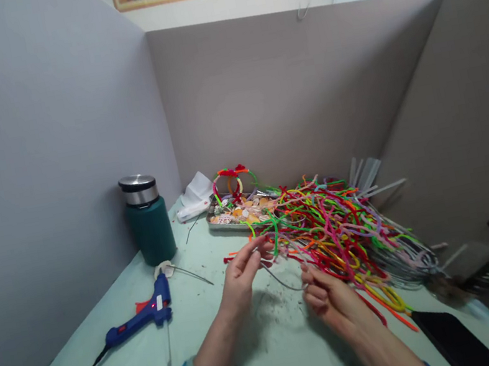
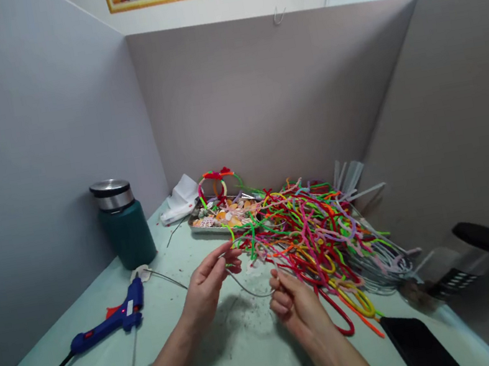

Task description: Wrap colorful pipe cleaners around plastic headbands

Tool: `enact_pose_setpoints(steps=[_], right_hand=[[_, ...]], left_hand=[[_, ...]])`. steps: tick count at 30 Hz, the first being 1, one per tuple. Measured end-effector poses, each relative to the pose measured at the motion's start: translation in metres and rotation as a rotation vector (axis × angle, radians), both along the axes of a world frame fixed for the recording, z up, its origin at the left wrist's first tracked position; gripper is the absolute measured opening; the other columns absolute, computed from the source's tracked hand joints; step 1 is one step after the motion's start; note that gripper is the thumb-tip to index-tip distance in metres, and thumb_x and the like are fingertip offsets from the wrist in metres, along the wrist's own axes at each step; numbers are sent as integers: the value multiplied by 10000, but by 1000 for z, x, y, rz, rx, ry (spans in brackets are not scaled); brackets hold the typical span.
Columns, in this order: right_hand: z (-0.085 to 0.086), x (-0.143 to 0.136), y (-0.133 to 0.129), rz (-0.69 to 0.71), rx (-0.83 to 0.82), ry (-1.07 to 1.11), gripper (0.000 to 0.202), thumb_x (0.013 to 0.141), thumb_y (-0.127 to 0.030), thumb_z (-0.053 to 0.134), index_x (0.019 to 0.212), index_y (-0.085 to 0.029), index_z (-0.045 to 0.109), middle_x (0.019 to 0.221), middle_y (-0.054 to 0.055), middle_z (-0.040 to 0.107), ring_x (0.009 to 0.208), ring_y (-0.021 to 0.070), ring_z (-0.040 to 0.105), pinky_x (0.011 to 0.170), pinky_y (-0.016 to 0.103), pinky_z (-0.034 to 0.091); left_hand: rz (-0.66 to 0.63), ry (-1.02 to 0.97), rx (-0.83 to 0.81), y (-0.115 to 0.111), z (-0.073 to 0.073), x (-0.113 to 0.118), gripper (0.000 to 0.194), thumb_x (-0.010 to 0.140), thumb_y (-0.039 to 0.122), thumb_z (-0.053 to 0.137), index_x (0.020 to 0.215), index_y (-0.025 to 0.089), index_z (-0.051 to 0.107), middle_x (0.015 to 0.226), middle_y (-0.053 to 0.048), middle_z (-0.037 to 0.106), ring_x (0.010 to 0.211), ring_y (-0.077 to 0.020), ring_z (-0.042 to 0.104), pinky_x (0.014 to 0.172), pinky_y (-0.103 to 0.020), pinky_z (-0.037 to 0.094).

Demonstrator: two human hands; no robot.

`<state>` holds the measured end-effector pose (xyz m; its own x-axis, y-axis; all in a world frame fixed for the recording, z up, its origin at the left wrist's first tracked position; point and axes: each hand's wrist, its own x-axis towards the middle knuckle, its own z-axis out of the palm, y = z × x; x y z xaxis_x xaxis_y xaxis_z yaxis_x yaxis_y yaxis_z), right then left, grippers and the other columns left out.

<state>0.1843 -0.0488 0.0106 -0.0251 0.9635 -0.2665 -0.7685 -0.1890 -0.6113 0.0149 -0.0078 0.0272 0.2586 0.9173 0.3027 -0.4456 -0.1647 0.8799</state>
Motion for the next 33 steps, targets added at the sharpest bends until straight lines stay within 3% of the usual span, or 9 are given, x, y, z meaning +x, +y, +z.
enact_pose_setpoints(steps=[4,7,11,14,17,19,22,27,33], right_hand=[[-8,-6,1,195,-114,28,201,661,-162,710,765,-145,539,571,-69,491,337,-24,266,324,92,228],[-11,-6,1,283,-137,-21,172,672,-166,691,769,-126,554,574,-46,522,324,-23,269,314,97,197],[-11,2,10,362,-42,-552,238,759,-363,615,757,-125,592,600,11,598,320,30,370,300,146,240],[-6,8,31,68,142,-975,284,733,-428,627,703,-147,593,649,29,629,397,80,469,326,174,282],[0,6,59,-122,240,-981,302,701,-399,661,907,-188,599,854,46,655,652,140,587,458,196,405],[2,-2,73,-118,291,-941,360,672,-381,685,968,-203,583,896,40,651,733,151,593,547,223,446],[6,-13,81,-87,354,-906,287,679,-401,666,842,-174,606,675,5,611,600,134,547,534,240,428],[25,-4,65,-63,443,-904,292,762,-451,585,865,-180,616,596,-29,541,482,101,450,470,226,368],[49,21,50,61,592,-1235,211,814,-369,562,871,-188,654,600,-22,549,522,109,449,481,217,338]], left_hand=[[87,84,131,0,4,-7,329,882,309,447,1103,156,637,950,-99,651,894,-199,574,826,-339,437],[288,321,328,1,7,-13,246,838,287,534,1013,195,680,943,-71,588,896,-183,546,797,-298,437],[418,407,489,2,11,-16,155,814,275,573,856,189,695,974,-71,581,956,-188,540,866,-310,421],[344,373,341,1,11,-13,172,810,311,575,773,163,654,796,-50,636,794,-159,586,779,-283,454],[199,343,39,3,6,-8,253,784,400,579,743,152,603,529,24,548,477,-92,495,509,-213,422],[90,355,-98,6,0,-5,317,752,463,590,757,146,589,480,52,503,356,-56,377,372,-184,312],[3,442,-214,12,-8,-5,381,712,506,611,804,137,612,450,70,467,313,-33,289,331,-173,210],[57,539,-291,17,-15,-4,437,711,527,579,828,113,657,474,78,399,347,-28,256,351,-179,173],[23,590,-345,16,-15,0,405,755,393,551,1034,111,632,493,72,434,349,-35,261,355,-174,177]])
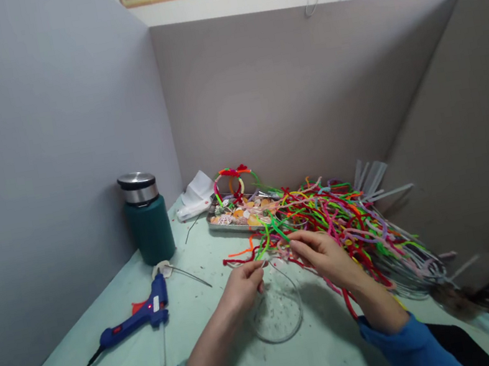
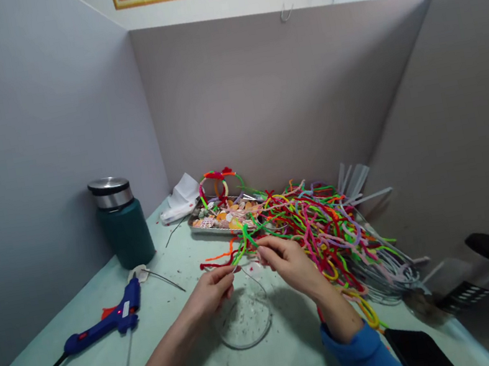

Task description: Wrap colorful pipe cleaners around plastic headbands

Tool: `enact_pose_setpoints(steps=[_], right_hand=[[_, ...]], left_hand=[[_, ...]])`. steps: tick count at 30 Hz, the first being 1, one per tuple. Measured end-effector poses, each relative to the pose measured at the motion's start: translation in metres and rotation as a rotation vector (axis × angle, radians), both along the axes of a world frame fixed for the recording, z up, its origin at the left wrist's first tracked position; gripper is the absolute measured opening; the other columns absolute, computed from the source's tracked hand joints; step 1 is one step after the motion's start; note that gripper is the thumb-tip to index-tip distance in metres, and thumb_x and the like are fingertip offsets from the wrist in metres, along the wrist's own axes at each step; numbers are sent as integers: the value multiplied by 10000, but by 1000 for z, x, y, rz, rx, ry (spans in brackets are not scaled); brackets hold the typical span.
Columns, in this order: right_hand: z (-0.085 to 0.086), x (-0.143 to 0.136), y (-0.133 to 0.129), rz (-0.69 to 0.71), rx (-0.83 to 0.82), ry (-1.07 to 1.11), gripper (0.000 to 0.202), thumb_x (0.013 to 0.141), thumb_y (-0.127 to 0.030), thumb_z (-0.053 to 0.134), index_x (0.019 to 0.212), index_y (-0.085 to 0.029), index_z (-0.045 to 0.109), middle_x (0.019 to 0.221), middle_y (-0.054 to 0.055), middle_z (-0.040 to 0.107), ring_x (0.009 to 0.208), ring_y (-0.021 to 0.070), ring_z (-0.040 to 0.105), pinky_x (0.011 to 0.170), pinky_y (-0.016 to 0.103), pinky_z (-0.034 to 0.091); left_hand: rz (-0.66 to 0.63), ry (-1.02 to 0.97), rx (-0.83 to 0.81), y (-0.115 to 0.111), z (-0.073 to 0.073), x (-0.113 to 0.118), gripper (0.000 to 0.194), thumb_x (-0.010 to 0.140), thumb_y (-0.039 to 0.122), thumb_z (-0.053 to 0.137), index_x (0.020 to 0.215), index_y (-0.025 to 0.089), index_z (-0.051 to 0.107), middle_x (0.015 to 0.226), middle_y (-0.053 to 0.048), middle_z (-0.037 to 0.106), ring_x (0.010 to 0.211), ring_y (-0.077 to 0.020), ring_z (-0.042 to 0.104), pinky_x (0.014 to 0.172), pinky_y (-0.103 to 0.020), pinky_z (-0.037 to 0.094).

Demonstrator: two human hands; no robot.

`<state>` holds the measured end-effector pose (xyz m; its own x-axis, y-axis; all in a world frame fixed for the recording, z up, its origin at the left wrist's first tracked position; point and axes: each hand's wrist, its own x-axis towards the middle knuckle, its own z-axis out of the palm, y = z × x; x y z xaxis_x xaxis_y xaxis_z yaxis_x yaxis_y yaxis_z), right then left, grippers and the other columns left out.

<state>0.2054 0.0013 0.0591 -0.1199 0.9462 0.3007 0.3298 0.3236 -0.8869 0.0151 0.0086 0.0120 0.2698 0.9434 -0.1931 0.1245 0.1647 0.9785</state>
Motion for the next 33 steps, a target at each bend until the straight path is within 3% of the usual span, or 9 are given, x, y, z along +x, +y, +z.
enact_pose_setpoints(steps=[4,8,11,16,18,23,28,33], right_hand=[[4,3,6,-146,99,61,219,825,-369,522,899,-191,627,668,-7,582,586,135,497,535,232,380],[0,8,13,74,64,-371,180,803,-252,496,733,-194,651,640,-4,601,600,145,511,554,234,357],[-6,14,15,200,38,-685,203,760,-165,486,679,-190,670,640,7,631,596,140,514,558,228,329],[-9,5,9,362,-71,-941,235,742,-154,480,772,-191,710,688,25,671,599,127,512,535,216,294],[-8,-2,5,377,-67,-1023,249,734,-150,475,772,-200,717,695,30,680,595,130,503,524,226,273],[4,-12,-9,349,-85,-1100,243,699,-160,478,744,-202,713,670,34,676,567,127,471,498,237,234],[26,-13,-30,395,-45,-1087,225,697,-176,461,678,-195,684,607,21,643,503,104,387,479,236,213],[39,-26,-49,457,-11,-1102,228,712,-197,459,679,-194,684,602,30,650,477,102,381,469,250,191]], left_hand=[[-28,29,-25,-1,-3,0,414,775,332,533,1129,128,599,481,69,451,332,-43,266,342,-176,176],[-143,116,-39,-4,-8,2,322,745,324,571,972,120,675,523,45,487,318,-33,274,331,-187,168],[-158,151,-32,-6,-10,5,302,730,363,600,889,120,681,543,43,490,332,-28,273,343,-191,162],[-117,98,-131,-6,-10,10,578,754,674,419,711,129,609,439,79,310,352,-50,213,363,-216,126],[-96,79,-142,-5,-11,11,601,700,726,441,674,140,577,440,87,297,359,-45,197,377,-221,111],[-80,106,-141,-5,-8,11,463,616,595,644,559,158,501,396,100,270,342,-32,196,383,-227,92],[-123,31,-188,-4,-6,7,361,652,489,637,711,133,636,406,99,321,324,-31,192,354,-224,95],[-128,-17,-181,-3,-7,4,321,663,426,629,743,117,658,378,104,286,323,-35,177,355,-223,84]])
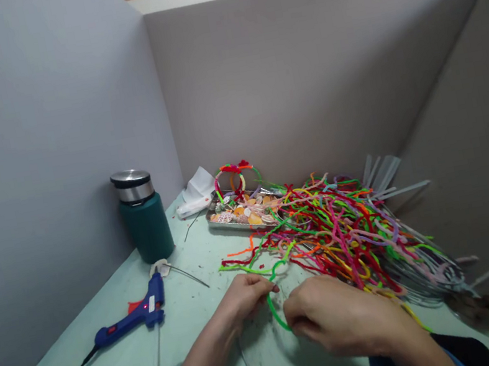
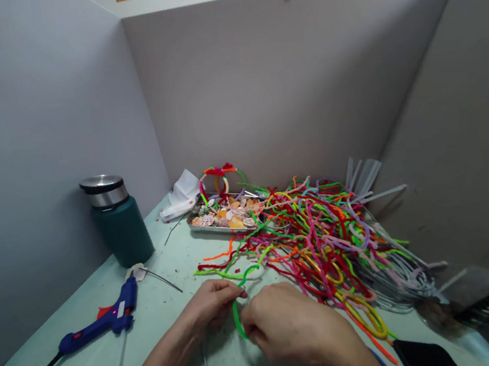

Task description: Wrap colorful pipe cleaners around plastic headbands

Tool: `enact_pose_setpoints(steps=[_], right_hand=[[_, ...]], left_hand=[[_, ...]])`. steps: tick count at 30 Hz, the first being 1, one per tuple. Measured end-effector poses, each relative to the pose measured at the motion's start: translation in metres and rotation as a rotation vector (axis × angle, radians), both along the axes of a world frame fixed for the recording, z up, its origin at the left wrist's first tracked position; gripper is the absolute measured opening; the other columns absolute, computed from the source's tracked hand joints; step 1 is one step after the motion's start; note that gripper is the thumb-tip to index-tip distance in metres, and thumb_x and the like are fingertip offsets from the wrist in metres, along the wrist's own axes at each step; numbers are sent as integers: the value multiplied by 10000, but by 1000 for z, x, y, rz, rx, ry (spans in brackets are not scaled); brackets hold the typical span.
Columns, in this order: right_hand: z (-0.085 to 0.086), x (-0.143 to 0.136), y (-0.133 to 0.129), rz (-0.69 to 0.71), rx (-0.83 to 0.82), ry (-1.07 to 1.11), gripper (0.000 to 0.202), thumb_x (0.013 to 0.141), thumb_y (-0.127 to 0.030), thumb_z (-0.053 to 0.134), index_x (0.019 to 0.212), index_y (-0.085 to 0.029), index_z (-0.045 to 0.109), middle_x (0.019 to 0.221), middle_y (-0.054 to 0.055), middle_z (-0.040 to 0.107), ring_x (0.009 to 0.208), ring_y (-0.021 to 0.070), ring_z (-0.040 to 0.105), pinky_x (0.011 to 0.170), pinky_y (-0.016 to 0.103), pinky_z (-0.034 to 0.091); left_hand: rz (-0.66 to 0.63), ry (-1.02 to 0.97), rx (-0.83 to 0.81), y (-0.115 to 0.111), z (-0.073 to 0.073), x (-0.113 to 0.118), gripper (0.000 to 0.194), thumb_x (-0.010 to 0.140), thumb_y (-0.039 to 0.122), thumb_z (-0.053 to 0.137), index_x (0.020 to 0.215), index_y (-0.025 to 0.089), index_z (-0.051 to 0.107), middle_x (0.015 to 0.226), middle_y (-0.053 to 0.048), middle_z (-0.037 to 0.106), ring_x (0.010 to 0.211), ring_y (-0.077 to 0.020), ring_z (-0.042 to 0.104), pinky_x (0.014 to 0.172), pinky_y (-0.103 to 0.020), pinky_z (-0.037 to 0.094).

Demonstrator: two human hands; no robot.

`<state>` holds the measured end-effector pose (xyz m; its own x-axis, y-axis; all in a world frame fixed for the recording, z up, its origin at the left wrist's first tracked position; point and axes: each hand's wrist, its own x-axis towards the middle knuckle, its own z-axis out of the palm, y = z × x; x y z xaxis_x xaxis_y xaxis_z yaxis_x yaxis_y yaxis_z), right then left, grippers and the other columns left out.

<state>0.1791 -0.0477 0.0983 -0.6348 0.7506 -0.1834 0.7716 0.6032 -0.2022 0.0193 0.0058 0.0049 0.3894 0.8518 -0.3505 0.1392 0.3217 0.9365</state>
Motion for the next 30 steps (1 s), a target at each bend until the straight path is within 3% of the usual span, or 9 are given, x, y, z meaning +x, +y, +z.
enact_pose_setpoints(steps=[10,16,20,25,30], right_hand=[[12,-34,-25,152,-119,-103,236,743,-221,488,803,-197,715,746,54,703,574,153,536,475,261,250],[18,-12,-25,192,-159,54,163,753,-234,541,760,-205,701,709,11,704,584,115,533,519,224,294],[22,17,-19,33,-115,103,157,779,-261,545,739,-203,685,666,-7,679,570,98,524,520,209,281],[20,44,0,-320,66,-19,187,752,-179,509,655,-194,668,604,8,642,546,110,520,507,227,246],[7,45,12,-295,85,43,146,770,-288,573,798,-212,694,772,40,687,696,163,592,570,233,307]], left_hand=[[6,-43,-9,-1,6,-2,374,595,484,709,636,146,553,375,108,275,336,-31,172,385,-242,52],[4,-81,-2,-1,6,-3,358,610,466,709,658,155,536,395,104,303,342,-29,184,373,-241,74],[28,-121,-30,0,8,-2,365,607,452,713,694,181,485,408,112,313,338,-28,183,360,-225,75],[5,-113,19,-1,11,-3,387,632,480,698,671,173,466,433,101,331,350,-23,218,354,-207,82],[-41,-153,-5,-1,11,-5,391,645,479,695,786,154,530,484,83,422,338,-13,209,348,-204,71]])
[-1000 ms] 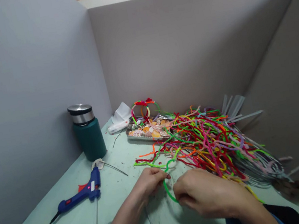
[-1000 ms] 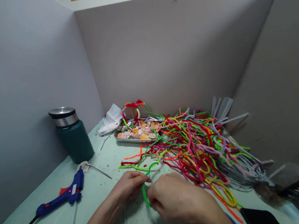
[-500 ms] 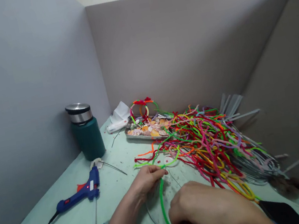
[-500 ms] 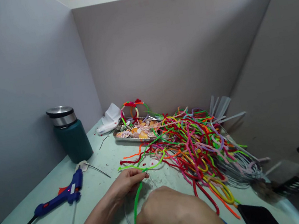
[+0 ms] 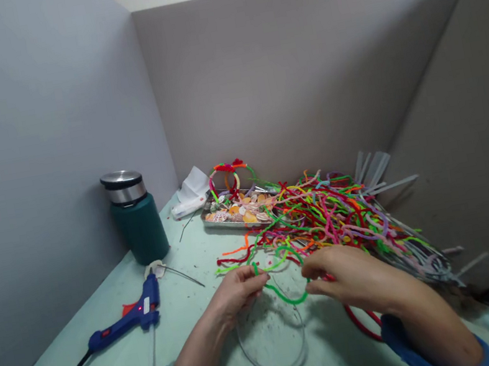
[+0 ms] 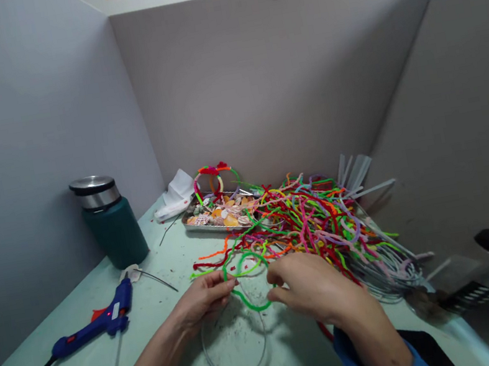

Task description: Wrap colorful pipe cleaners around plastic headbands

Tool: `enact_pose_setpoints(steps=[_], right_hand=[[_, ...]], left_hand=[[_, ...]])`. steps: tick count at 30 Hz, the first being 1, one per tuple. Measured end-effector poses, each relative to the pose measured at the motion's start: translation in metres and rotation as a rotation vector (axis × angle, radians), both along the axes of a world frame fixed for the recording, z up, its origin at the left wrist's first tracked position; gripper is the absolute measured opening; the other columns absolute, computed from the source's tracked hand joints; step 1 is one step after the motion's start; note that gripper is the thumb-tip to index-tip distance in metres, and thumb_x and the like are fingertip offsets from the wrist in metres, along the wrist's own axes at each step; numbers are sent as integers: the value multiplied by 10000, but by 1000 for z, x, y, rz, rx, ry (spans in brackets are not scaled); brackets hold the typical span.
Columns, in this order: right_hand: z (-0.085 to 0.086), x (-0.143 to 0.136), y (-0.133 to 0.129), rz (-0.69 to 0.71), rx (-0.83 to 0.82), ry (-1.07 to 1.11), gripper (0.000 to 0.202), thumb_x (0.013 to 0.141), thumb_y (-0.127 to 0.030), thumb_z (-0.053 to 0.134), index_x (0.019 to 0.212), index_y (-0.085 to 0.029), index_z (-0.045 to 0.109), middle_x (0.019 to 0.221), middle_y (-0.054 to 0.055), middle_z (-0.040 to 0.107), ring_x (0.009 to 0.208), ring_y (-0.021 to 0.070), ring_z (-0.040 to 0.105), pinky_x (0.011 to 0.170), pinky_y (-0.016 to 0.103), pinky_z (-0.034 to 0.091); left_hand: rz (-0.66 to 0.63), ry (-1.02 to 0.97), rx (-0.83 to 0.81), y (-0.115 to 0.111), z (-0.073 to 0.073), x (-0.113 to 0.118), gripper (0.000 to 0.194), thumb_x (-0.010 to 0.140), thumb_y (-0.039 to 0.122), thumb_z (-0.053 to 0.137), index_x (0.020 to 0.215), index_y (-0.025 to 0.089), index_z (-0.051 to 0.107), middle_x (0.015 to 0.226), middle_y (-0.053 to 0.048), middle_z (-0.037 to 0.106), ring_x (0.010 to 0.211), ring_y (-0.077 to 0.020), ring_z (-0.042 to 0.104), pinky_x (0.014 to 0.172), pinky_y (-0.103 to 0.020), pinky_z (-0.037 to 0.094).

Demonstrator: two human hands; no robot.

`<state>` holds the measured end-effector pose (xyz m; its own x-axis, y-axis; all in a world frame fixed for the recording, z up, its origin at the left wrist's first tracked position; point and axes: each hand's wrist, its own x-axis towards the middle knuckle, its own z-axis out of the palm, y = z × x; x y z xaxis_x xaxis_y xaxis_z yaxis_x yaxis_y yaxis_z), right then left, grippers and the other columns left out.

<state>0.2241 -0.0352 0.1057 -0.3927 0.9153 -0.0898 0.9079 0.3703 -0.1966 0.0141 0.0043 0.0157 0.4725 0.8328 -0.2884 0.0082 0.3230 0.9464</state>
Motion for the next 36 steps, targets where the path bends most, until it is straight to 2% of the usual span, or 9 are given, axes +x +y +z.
enact_pose_setpoints(steps=[3,8,12,15,22,26,29,32,36], right_hand=[[-7,-11,4,32,13,17,209,822,-351,537,841,-212,692,793,48,684,717,176,602,586,244,327],[-9,-19,11,-38,164,102,225,859,-257,484,961,-203,678,898,70,659,826,190,599,688,259,381],[-11,-12,18,-115,289,232,291,855,-158,445,1060,-188,650,989,78,631,894,182,588,762,257,407],[-17,-8,24,-189,328,180,313,834,-98,431,1026,-184,664,994,78,630,904,176,592,782,253,406],[-23,-8,31,-219,490,220,351,866,-122,399,1140,-175,612,1059,94,629,936,182,596,797,261,425],[-21,-6,28,-332,247,-113,254,827,-174,461,855,-155,713,837,136,688,771,232,644,604,275,398],[-30,-6,30,-288,29,-182,204,761,-198,523,685,-154,707,728,138,694,705,239,643,543,268,347],[-50,-12,40,-331,0,122,165,739,-209,539,663,-164,678,709,96,686,702,195,620,563,246,348],[-83,-23,57,-384,-148,508,247,750,-332,574,591,-144,581,505,29,592,463,123,529,460,212,345]], left_hand=[[-13,-18,3,0,0,-1,399,651,463,697,839,140,555,524,59,485,331,-8,220,349,-208,70],[-13,-60,19,0,-1,-2,370,669,413,694,875,132,569,593,27,549,346,-2,241,354,-197,85],[-6,-48,11,1,-2,-1,363,664,399,699,872,134,564,597,30,548,344,-3,249,352,-195,87],[-16,-52,21,0,-1,-1,359,670,409,694,859,135,561,584,37,530,345,-4,237,351,-199,81],[-13,-9,22,0,1,-1,389,668,493,676,769,138,553,560,44,506,346,-6,216,360,-216,68],[-6,9,38,1,-2,-1,399,679,521,655,685,147,518,538,46,495,347,-11,216,362,-220,71],[-12,63,37,1,-7,0,403,674,534,649,666,150,527,494,60,463,334,-19,217,352,-222,83],[-60,110,50,2,-12,1,404,655,530,664,682,140,563,488,58,469,329,-24,225,344,-221,97],[-87,116,88,1,-17,4,427,629,539,678,706,128,592,509,40,516,339,-24,243,345,-211,116]])
